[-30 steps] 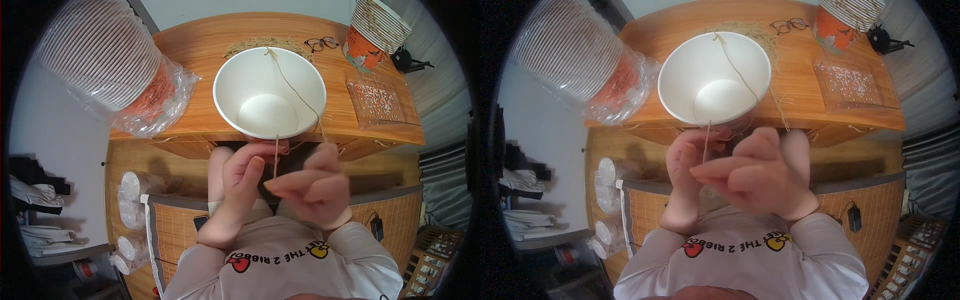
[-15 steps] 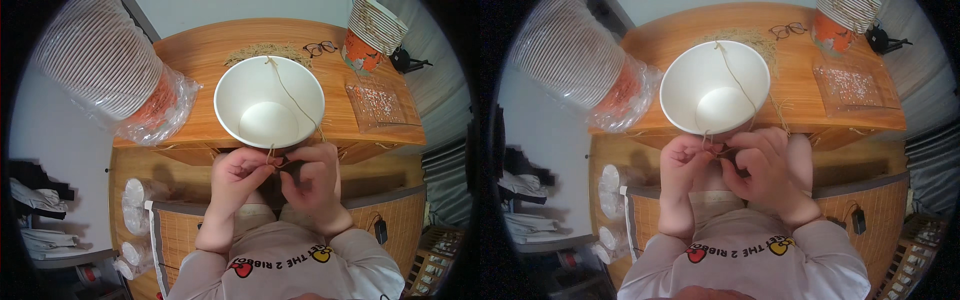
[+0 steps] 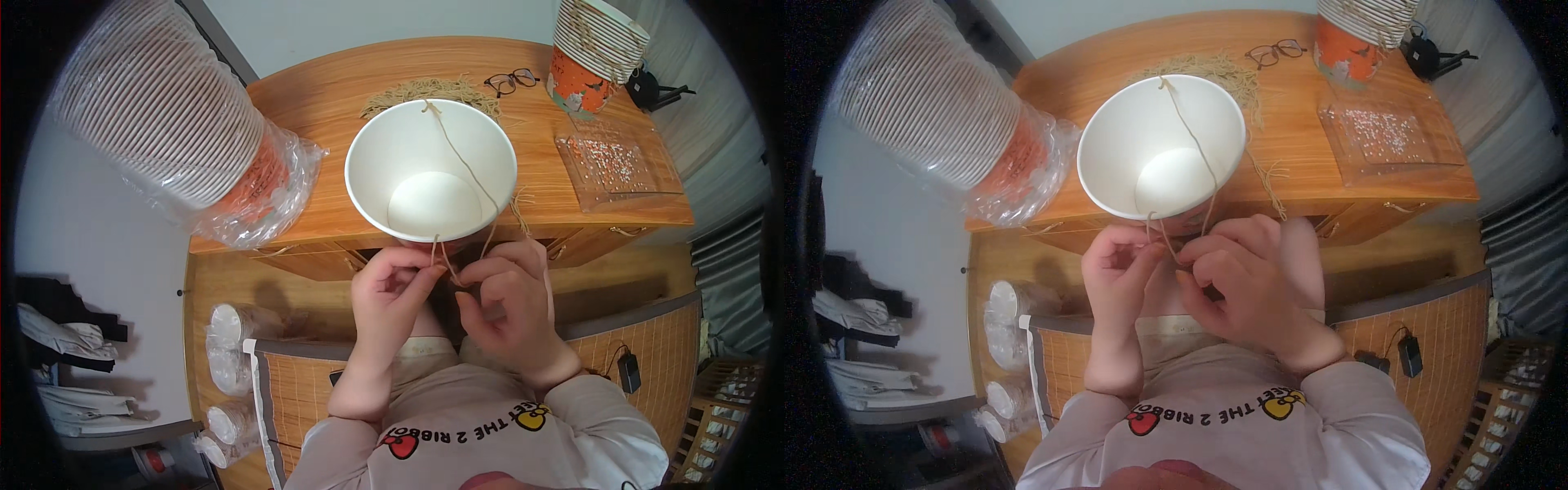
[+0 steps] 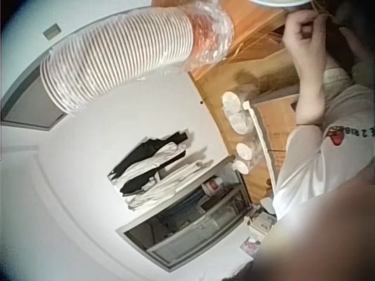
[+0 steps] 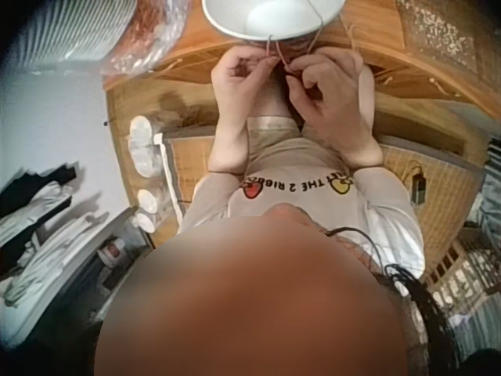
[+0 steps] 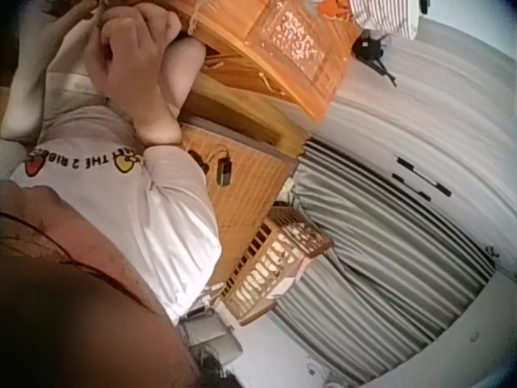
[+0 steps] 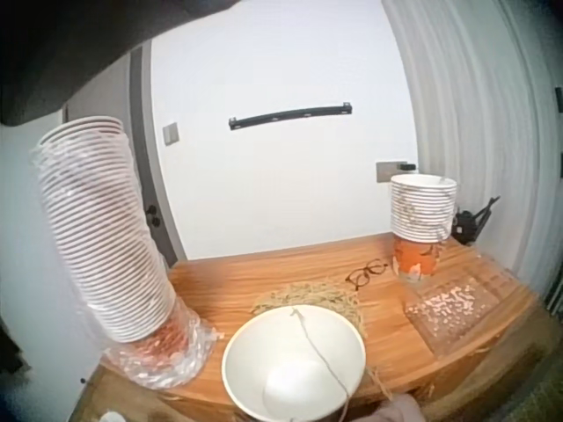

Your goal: Manually attaching string handles to paper buckets at a workstation.

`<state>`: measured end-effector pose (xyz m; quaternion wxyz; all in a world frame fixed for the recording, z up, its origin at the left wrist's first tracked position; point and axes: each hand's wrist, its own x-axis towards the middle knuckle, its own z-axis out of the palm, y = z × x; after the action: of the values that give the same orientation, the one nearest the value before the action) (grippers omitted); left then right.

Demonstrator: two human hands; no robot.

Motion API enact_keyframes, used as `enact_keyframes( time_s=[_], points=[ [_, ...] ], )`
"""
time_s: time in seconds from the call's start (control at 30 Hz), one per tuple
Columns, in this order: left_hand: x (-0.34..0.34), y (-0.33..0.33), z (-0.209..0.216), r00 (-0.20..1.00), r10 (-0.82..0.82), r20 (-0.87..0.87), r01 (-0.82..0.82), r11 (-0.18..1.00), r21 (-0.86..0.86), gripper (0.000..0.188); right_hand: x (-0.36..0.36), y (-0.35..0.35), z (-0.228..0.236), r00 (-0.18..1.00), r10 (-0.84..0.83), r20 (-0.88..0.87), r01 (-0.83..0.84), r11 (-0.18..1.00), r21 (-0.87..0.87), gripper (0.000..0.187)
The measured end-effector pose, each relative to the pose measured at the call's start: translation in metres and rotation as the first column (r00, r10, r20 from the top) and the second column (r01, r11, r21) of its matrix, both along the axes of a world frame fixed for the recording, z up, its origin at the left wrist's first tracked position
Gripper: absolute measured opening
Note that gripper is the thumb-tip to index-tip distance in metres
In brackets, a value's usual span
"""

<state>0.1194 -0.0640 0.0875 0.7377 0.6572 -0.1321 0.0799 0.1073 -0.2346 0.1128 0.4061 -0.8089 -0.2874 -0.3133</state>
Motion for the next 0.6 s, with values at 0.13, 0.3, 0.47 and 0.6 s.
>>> enact_keyframes(
  time_s=[0.13, 0.3, 0.47, 0.6],
  points=[
    [-0.002, -0.007, 0.001, 0.987, -0.103, -0.123, 0.065, 0.958, -0.280, 0.012, -0.003, -0.001, -0.001, 1.000, -0.003, 0.000, 0.003, 1.000, -0.023, 0.027],
    [-0.002, -0.008, 0.004, 0.976, -0.174, -0.133, 0.108, 0.909, -0.402, 0.011, -0.004, -0.001, -0.002, 1.000, 0.003, -0.003, -0.003, 1.000, -0.028, 0.026],
    [0.001, -0.005, 0.001, 0.970, -0.179, -0.167, 0.098, 0.910, -0.404, 0.011, 0.000, 0.002, -0.015, 0.999, -0.022, -0.044, 0.026, 0.996, 0.091, 0.030],
    [0.001, -0.007, 0.001, 0.977, -0.167, -0.134, 0.101, 0.911, -0.400, 0.012, 0.005, 0.004, -0.018, 0.999, -0.037, 0.015, 0.033, 0.974, 0.226, 0.040]
  ],
)
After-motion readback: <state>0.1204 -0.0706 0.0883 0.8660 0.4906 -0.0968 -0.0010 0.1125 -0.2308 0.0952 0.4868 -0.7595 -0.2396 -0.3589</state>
